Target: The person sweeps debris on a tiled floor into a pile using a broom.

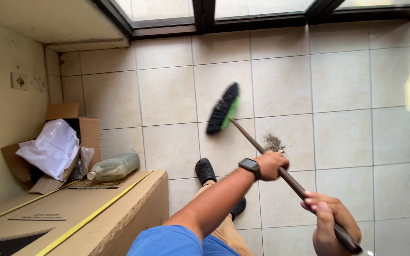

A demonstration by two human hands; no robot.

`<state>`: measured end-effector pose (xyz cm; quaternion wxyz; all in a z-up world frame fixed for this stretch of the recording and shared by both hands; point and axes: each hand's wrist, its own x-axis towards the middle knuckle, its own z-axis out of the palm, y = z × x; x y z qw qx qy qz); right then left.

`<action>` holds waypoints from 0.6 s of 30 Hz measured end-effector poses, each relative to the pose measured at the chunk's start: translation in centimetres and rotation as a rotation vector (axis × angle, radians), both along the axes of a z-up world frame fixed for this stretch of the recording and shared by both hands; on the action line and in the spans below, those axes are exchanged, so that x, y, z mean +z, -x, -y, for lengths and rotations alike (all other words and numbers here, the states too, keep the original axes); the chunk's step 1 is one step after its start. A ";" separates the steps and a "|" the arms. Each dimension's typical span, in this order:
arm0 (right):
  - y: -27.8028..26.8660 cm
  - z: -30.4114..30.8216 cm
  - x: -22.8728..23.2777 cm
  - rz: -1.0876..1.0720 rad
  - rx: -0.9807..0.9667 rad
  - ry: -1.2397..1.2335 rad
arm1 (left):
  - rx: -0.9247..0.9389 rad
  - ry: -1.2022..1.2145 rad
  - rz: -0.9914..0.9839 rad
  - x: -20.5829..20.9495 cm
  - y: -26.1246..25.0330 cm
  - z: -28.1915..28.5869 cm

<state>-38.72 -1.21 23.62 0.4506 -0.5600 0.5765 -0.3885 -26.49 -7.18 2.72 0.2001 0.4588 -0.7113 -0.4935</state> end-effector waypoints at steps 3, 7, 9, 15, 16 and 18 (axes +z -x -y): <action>4.2 -2.5 1.1 -0.034 -0.086 0.108 | -0.050 0.011 -0.066 2.7 5.9 -1.3; 10.2 -5.5 2.9 0.027 -0.119 0.103 | -0.131 -0.005 -0.012 6.6 9.3 -2.7; 12.0 -7.3 3.3 0.036 -0.136 0.117 | -0.123 0.014 -0.005 8.6 9.5 -3.7; 10.0 -7.1 0.2 0.387 0.118 0.205 | 0.112 0.046 0.076 8.2 3.4 -5.2; 8.7 -6.4 -0.4 0.400 0.190 0.150 | 0.173 0.094 0.053 7.4 1.6 -5.3; 6.0 -4.3 -1.7 0.388 0.323 0.085 | 0.318 0.125 0.101 5.3 -1.7 -5.4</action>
